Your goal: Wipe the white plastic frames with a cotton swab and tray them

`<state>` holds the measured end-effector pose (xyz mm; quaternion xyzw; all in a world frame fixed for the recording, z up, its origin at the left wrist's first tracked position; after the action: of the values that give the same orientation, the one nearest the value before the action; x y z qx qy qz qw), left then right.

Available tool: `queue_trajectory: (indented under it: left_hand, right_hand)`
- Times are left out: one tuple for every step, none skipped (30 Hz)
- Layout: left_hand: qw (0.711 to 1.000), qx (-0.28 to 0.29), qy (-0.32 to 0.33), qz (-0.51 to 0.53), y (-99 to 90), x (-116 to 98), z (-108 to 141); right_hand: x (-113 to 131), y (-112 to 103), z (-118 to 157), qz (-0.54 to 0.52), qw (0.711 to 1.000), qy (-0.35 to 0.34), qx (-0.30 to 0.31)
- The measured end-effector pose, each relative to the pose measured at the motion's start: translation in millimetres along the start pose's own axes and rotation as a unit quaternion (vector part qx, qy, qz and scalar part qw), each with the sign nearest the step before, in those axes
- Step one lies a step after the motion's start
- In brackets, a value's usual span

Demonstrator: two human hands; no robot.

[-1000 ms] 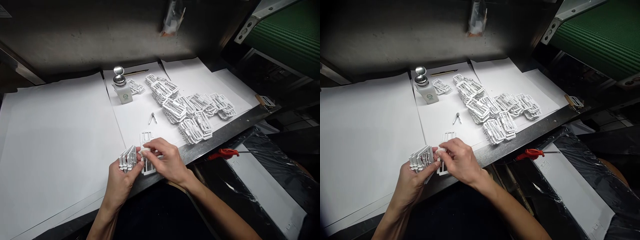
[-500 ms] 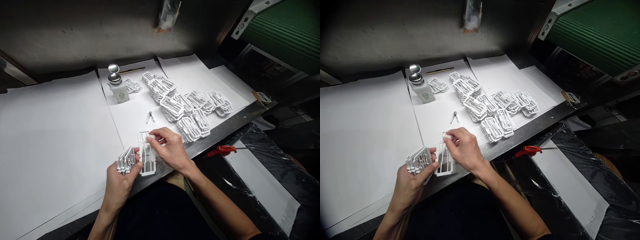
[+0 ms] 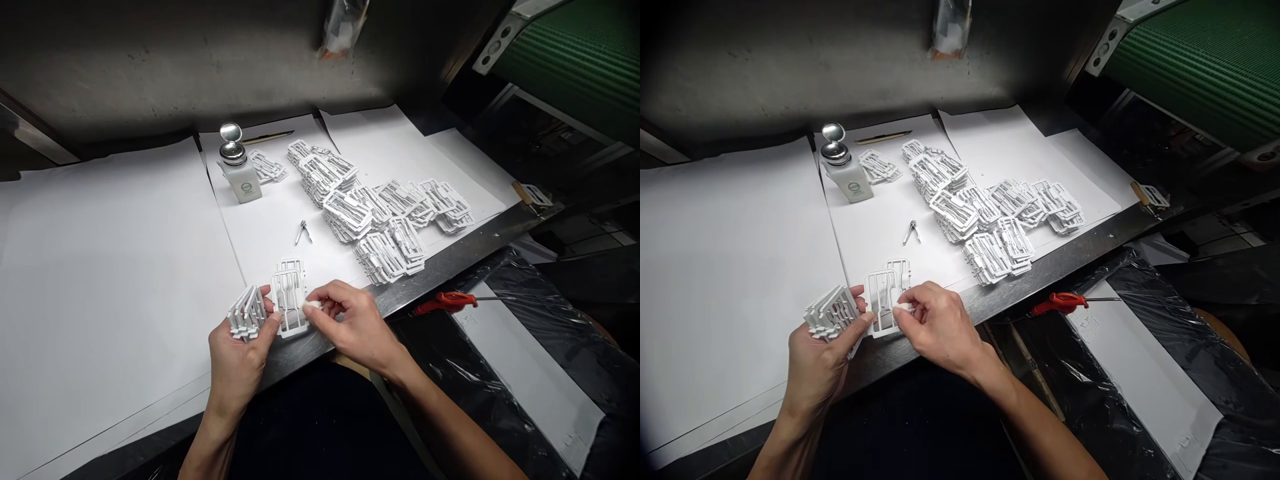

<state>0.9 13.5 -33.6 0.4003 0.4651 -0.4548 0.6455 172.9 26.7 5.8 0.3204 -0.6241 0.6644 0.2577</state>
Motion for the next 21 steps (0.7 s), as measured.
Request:
queue_trajectory:
  left_hand:
    - [1.0, 0.0, 0.002, -0.014, 0.8, -1.1, 0.4]
    - [1.0, 0.001, 0.003, -0.029, 1.8, -2.3, 1.2]
    - [0.999, 0.004, 0.004, -0.045, 3.2, -3.4, 2.3]
    - [0.998, 0.01, 0.005, -0.058, 4.7, -4.5, 3.7]
    - [0.997, 0.017, 0.009, -0.069, 6.0, -5.5, 5.1]
    - [0.997, 0.024, 0.013, -0.075, 6.9, -6.3, 6.5]
    - [0.996, 0.03, 0.016, -0.078, 7.0, -6.6, 7.6]
    - [0.996, 0.033, 0.018, -0.078, 6.4, -6.4, 8.3]
    - [0.996, 0.033, 0.018, -0.075, 5.1, -5.8, 8.5]
    - [0.997, 0.03, 0.018, -0.071, 3.3, -5.0, 8.3]
    - [0.997, 0.027, 0.017, -0.066, 1.7, -4.0, 7.8]
    - [0.998, 0.025, 0.015, -0.062, 0.5, -3.0, 7.0]
    - [0.998, 0.024, 0.015, -0.06, -0.2, -2.4, 6.2]
    - [0.998, 0.024, 0.014, -0.06, -0.3, -1.7, 5.4]
    - [0.998, 0.023, 0.012, -0.061, 0.1, -1.2, 4.7]
    - [0.998, 0.022, 0.01, -0.062, 0.6, -0.8, 4.1]
    - [0.998, 0.021, 0.008, -0.062, 1.1, -0.4, 3.8]
    - [0.998, 0.019, 0.005, -0.061, 1.7, -0.1, 3.6]
    - [0.998, 0.018, 0.003, -0.057, 2.3, 0.0, 3.5]
    - [0.999, 0.019, 0.0, -0.047, 3.0, 0.2, 3.4]
    - [0.999, 0.018, -0.004, -0.032, 3.4, 0.2, 3.3]
  right_hand:
    - [0.7, -1.6, 0.1, -0.004, 1.0, 0.001, -0.006]
    - [1.7, -4.2, -1.7, -0.009, 1.0, 0.001, -0.023]
    - [3.2, -7.2, -5.0, -0.016, 0.999, -0.004, -0.047]
    - [5.0, -9.6, -9.5, -0.021, 0.997, -0.014, -0.069]
    - [6.8, -11.3, -14.9, -0.021, 0.996, -0.029, -0.086]
    - [8.1, -12.3, -20.5, -0.014, 0.994, -0.044, -0.097]
    - [8.3, -13.1, -25.6, 0.001, 0.993, -0.055, -0.104]
    - [7.2, -14.5, -29.7, 0.022, 0.992, -0.06, -0.112]
    - [4.9, -16.5, -32.5, 0.042, 0.99, -0.059, -0.122]
    - [1.8, -19.2, -33.9, 0.058, 0.988, -0.052, -0.133]
    - [-1.5, -22.4, -34.0, 0.067, 0.986, -0.042, -0.145]
    - [-4.3, -25.6, -33.1, 0.068, 0.985, -0.033, -0.154]
    - [-6.1, -28.1, -31.4, 0.063, 0.985, -0.027, -0.16]
    - [-6.5, -29.6, -29.6, 0.056, 0.985, -0.024, -0.161]
    - [-5.6, -29.9, -27.6, 0.047, 0.986, -0.024, -0.158]
    - [-3.5, -29.1, -25.7, 0.037, 0.987, -0.026, -0.154]
    - [-0.5, -27.1, -23.7, 0.027, 0.988, -0.028, -0.147]
    - [3.1, -23.8, -21.5, 0.016, 0.99, -0.031, -0.138]
    - [7.0, -19.4, -18.9, 0.005, 0.991, -0.033, -0.126]
    - [11.1, -13.9, -15.7, -0.003, 0.993, -0.036, -0.112]
    - [15.1, -7.7, -11.7, -0.009, 0.995, -0.041, -0.092]
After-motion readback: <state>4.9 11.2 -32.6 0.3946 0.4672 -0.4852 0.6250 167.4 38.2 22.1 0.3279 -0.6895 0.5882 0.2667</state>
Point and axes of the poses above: each hand's wrist, its own z-axis away from the middle knuckle, its own y-axis out of the palm, x = y × z, the point moved 6 cm from there along -z, towards the middle knuckle, and after that the axes turned 12 degrees about z, right-handed, at the moved point
